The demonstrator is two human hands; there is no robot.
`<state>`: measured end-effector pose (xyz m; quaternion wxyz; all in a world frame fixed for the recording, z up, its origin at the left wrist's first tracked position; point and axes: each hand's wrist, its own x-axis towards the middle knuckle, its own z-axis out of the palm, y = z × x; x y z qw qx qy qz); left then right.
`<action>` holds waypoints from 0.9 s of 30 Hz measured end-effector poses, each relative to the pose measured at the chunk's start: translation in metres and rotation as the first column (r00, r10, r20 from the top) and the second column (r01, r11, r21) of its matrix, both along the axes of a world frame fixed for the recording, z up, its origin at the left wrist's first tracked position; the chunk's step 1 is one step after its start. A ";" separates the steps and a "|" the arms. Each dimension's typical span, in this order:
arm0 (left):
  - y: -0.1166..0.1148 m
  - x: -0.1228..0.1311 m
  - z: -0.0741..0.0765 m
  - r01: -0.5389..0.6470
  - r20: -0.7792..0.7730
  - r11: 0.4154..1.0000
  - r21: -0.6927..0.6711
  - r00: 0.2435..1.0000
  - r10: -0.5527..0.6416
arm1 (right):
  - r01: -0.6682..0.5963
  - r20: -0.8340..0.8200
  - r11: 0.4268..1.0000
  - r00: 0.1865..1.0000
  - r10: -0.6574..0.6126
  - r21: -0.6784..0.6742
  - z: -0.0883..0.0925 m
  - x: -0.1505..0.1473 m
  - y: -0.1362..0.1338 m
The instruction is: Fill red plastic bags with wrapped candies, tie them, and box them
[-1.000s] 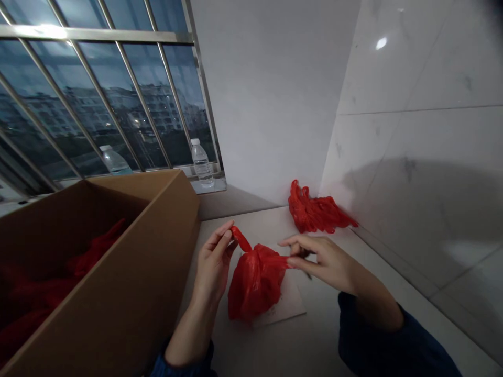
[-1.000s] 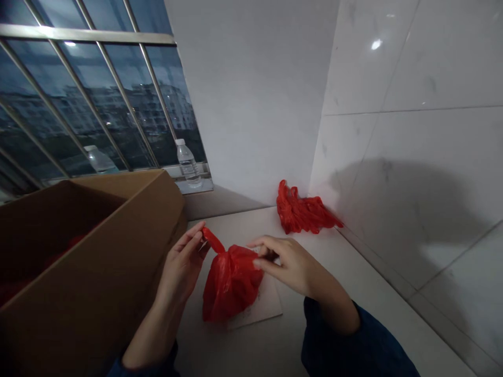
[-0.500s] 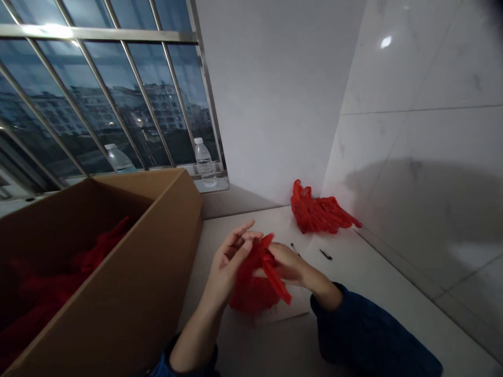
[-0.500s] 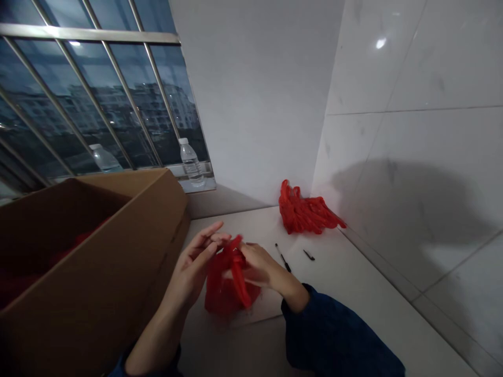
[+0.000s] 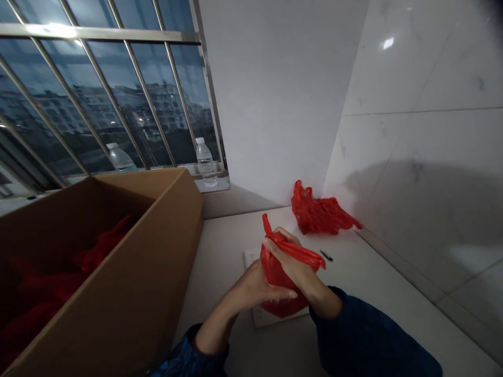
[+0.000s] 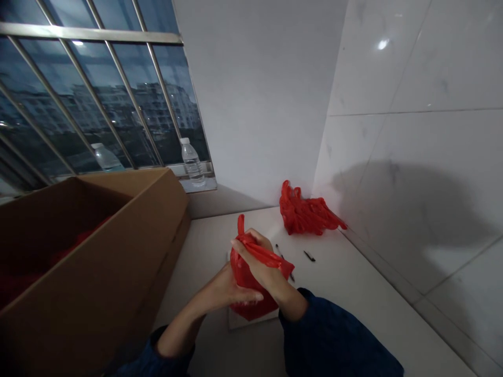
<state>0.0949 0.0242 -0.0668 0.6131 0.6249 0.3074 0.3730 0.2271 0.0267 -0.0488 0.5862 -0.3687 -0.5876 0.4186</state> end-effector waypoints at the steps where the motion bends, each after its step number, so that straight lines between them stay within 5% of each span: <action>1: 0.000 0.001 -0.001 0.000 -0.049 0.999 0.045 0.999 0.002 | 0.005 -0.014 1.000 1.000 -0.005 -0.012 -0.001 -0.001 0.000; 5: 0.000 0.001 -0.001 0.043 -0.170 0.980 0.197 0.985 -0.009 | 0.008 -0.041 1.000 0.999 -0.009 -0.030 -0.002 -0.003 -0.002; 15: -0.006 -0.009 0.010 0.186 -0.351 0.956 0.228 0.931 -0.097 | -0.039 -0.047 0.999 0.998 0.039 0.002 -0.004 -0.005 -0.004; 27: -0.001 -0.011 0.003 0.254 -0.450 0.941 0.223 0.883 -0.131 | -0.046 -0.050 0.999 0.998 0.047 0.007 -0.002 -0.005 -0.004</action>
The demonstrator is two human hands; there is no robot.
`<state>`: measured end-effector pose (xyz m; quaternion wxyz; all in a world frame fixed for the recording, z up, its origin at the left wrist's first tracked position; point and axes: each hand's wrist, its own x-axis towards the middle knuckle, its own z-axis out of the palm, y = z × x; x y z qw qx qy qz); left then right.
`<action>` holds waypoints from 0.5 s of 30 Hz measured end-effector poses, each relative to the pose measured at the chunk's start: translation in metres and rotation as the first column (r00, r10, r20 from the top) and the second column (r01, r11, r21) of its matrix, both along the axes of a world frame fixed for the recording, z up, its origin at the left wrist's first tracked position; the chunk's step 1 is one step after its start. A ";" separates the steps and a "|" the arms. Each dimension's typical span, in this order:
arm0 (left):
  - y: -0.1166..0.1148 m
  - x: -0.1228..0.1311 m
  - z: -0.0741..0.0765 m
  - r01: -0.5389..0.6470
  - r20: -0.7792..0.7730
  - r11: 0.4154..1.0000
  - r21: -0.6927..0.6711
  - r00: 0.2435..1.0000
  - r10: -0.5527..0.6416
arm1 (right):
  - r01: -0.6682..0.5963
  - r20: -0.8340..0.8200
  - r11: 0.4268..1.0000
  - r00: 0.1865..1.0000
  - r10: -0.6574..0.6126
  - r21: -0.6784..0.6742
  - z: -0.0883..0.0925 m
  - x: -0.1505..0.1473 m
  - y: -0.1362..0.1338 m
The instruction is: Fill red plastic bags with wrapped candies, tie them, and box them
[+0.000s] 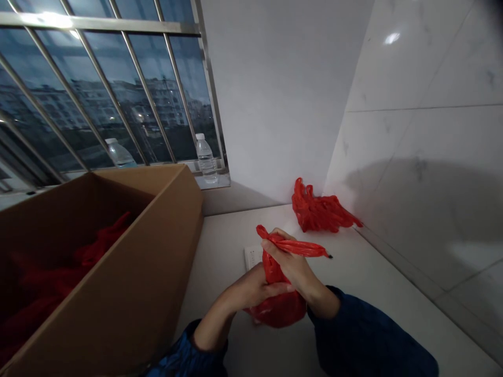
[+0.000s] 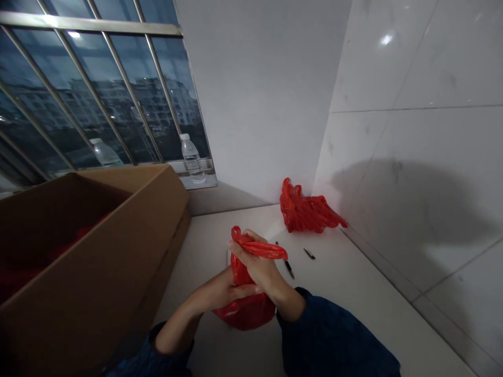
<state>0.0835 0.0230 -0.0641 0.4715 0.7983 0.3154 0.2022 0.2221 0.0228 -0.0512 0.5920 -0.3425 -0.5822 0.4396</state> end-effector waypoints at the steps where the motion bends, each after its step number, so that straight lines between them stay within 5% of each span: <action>1: 0.000 0.000 0.000 0.001 0.000 1.000 0.006 1.000 -0.001 | -0.004 0.005 1.000 1.000 0.004 -0.005 0.000 0.000 0.000; 9: 0.012 -0.005 -0.008 -0.073 -0.038 0.990 0.123 0.996 0.078 | 0.036 0.078 0.998 0.996 -0.040 0.045 0.001 0.004 0.001; 12: 0.021 -0.014 -0.007 -0.111 -0.090 0.960 0.258 0.986 0.138 | -0.033 0.309 0.989 0.951 -0.013 0.143 -0.004 0.022 0.004; 15: 0.026 -0.020 -0.007 -0.137 -0.143 0.916 0.378 0.969 0.204 | -0.158 0.569 0.965 0.822 0.010 0.211 -0.020 0.046 0.011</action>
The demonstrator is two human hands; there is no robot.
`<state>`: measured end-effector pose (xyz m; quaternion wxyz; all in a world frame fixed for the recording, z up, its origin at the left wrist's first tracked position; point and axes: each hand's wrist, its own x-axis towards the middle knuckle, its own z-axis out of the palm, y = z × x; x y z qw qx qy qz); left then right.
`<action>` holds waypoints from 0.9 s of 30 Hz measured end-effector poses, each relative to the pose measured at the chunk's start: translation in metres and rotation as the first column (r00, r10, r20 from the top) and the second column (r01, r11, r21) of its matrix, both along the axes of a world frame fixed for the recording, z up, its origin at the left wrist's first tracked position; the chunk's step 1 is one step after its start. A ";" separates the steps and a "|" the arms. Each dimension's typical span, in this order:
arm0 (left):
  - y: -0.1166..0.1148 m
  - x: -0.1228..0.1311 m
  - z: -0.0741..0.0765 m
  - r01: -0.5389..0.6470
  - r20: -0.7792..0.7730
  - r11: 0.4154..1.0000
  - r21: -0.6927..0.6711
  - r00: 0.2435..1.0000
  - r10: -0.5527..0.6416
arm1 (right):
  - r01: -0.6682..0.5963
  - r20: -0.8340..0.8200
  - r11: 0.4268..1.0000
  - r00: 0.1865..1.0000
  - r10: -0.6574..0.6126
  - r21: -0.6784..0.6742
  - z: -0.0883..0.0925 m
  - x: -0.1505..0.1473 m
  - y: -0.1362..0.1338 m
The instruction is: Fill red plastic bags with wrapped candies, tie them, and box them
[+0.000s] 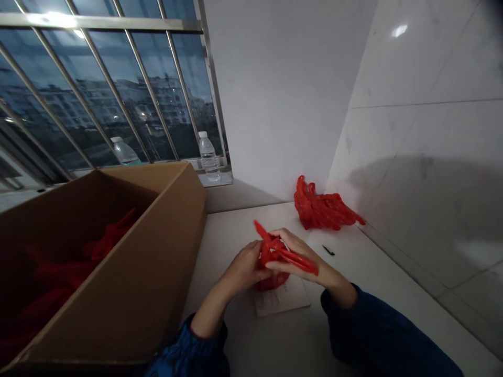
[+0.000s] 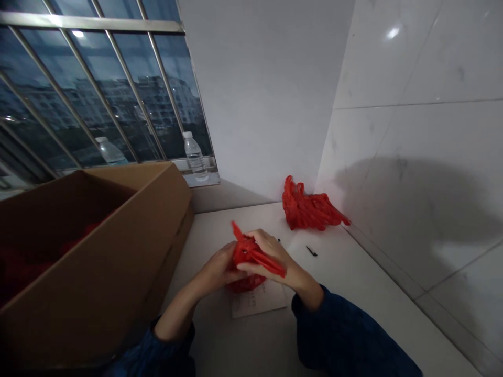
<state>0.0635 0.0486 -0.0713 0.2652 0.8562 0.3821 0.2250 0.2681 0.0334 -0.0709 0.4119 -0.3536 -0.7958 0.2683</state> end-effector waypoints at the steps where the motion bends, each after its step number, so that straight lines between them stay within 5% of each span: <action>1: 0.000 0.000 -0.002 -0.016 -0.019 0.999 0.029 1.000 0.017 | -0.011 0.055 1.000 0.998 0.010 0.016 -0.008 0.006 0.002; 6: -0.004 0.007 -0.037 -0.015 -0.145 0.988 0.151 0.989 0.037 | -0.020 0.055 0.999 0.998 0.018 0.034 -0.062 0.006 0.004; 11: -0.013 0.009 -0.088 -0.148 -0.450 0.956 0.252 0.857 0.251 | 0.071 0.280 0.994 0.956 -0.091 0.080 -0.121 -0.014 0.005; 15: -0.015 0.006 -0.104 -0.129 -0.499 0.947 0.294 0.824 0.268 | 0.095 0.405 0.987 0.903 -0.140 0.129 -0.142 -0.018 0.009; 21: -0.017 -0.001 -0.079 -0.146 -0.383 0.986 0.086 0.908 0.168 | 0.095 0.434 0.986 0.889 -0.146 0.136 -0.126 -0.010 0.002; 24: -0.023 -0.011 -0.048 -0.001 -0.094 0.993 -0.122 0.996 -0.011 | 0.140 0.348 0.975 0.917 -0.194 0.175 -0.109 -0.001 -0.011; 27: -0.031 -0.008 -0.019 0.173 0.251 0.937 -0.304 0.963 -0.096 | 0.172 0.222 0.961 0.950 -0.220 0.215 -0.088 0.006 -0.022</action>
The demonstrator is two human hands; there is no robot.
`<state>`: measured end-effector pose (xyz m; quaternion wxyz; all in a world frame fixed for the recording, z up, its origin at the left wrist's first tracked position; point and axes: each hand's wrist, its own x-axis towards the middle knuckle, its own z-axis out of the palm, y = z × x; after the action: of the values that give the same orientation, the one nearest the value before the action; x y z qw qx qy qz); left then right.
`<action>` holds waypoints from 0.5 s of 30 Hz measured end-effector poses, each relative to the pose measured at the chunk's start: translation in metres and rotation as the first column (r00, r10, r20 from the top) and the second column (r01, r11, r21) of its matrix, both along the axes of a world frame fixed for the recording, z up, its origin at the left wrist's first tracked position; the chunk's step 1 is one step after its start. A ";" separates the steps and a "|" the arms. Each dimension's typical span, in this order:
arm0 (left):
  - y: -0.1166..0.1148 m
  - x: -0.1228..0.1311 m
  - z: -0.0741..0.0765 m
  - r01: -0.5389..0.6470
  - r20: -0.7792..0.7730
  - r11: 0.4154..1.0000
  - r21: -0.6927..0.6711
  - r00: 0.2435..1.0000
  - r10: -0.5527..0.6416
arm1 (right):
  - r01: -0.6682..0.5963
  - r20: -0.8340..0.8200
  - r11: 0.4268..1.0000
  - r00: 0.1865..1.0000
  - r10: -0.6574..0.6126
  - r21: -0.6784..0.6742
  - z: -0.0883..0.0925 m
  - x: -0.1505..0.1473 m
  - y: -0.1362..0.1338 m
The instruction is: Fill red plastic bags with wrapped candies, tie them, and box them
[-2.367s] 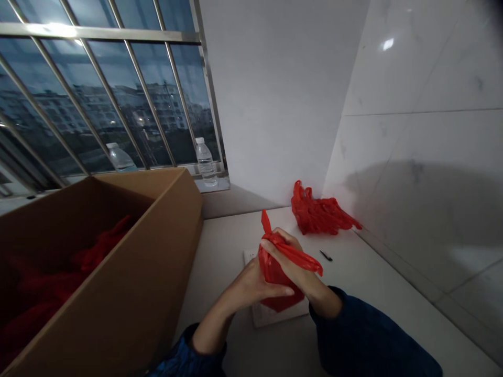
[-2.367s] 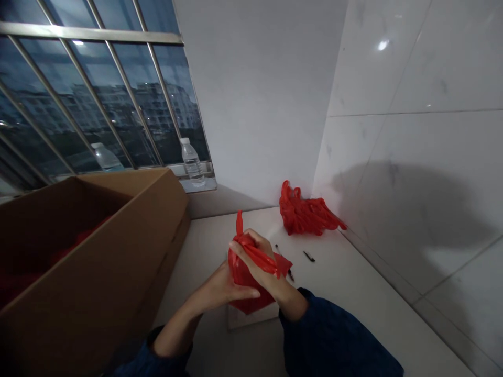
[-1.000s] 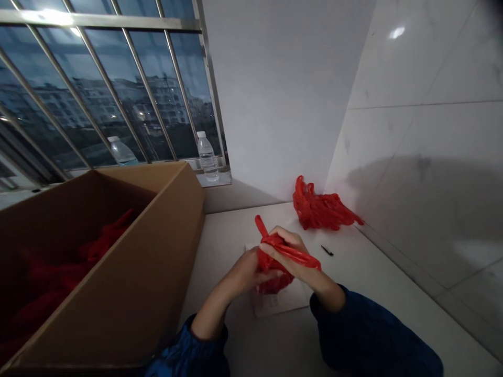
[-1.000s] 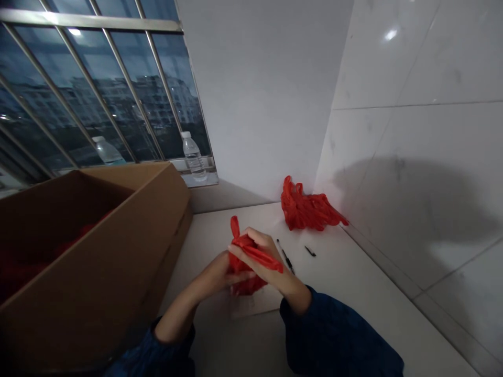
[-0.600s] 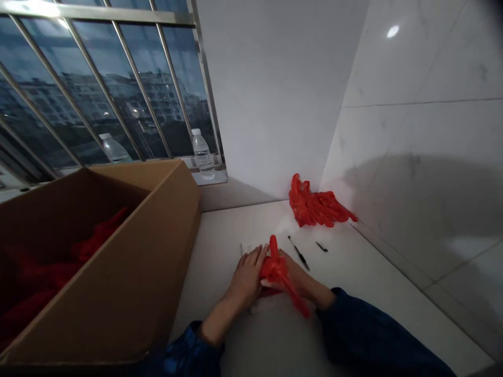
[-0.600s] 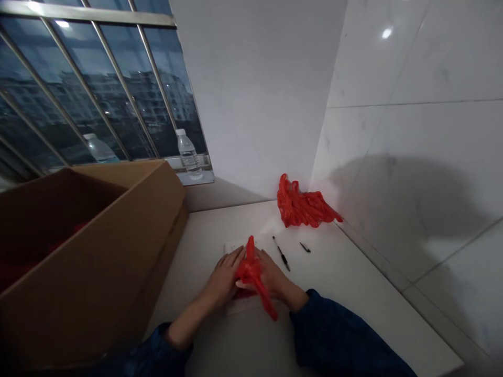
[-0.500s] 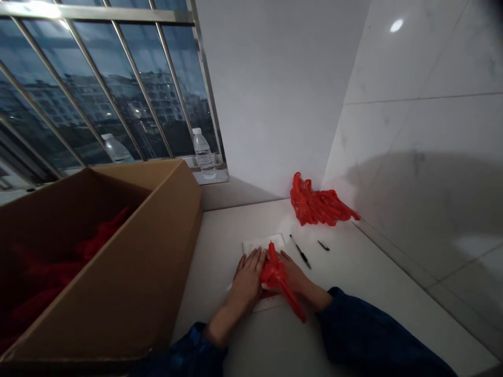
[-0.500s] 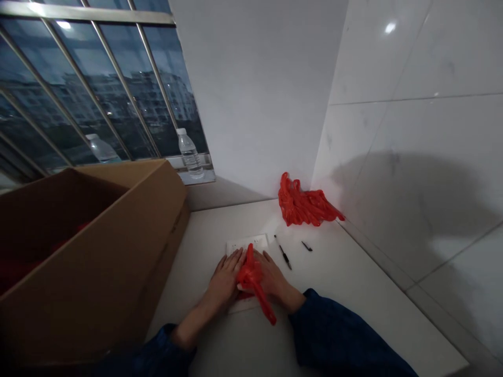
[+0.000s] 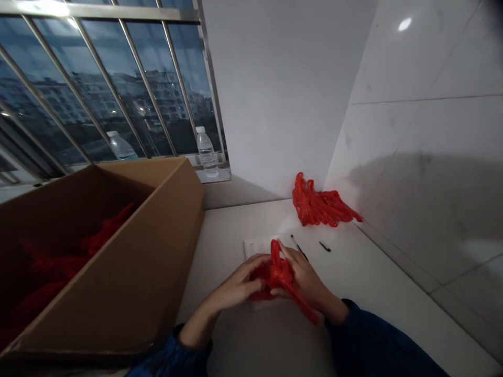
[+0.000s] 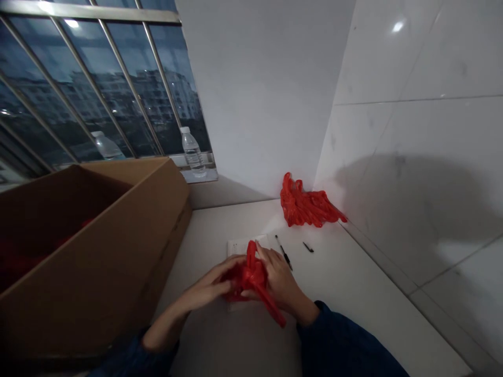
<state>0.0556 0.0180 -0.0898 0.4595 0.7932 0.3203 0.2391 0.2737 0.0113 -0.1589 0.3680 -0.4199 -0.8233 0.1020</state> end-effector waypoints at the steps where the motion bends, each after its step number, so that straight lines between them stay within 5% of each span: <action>1: -0.002 0.005 0.007 -0.004 0.071 0.998 -0.059 0.997 0.008 | 0.005 -0.028 1.000 1.000 -0.005 0.022 0.006 0.001 -0.003; 4: -0.005 0.026 0.012 -0.159 0.193 0.976 -0.147 0.963 0.186 | 0.036 -0.076 0.992 0.997 -0.027 0.118 0.019 0.002 -0.007; 7: 0.002 0.038 0.003 -0.330 0.273 0.927 -0.178 0.888 0.369 | 0.061 -0.088 0.982 0.995 -0.045 0.181 0.025 0.003 -0.011; 15: 0.031 0.006 -0.013 -0.562 0.315 0.822 -0.095 0.766 0.560 | 0.057 0.004 0.985 0.998 -0.058 0.165 0.024 0.005 -0.018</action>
<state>0.0614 0.0487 -0.1027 0.4120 0.6110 0.4604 0.4949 0.2782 -0.0062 -0.1350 0.4007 -0.4121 -0.8181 0.0209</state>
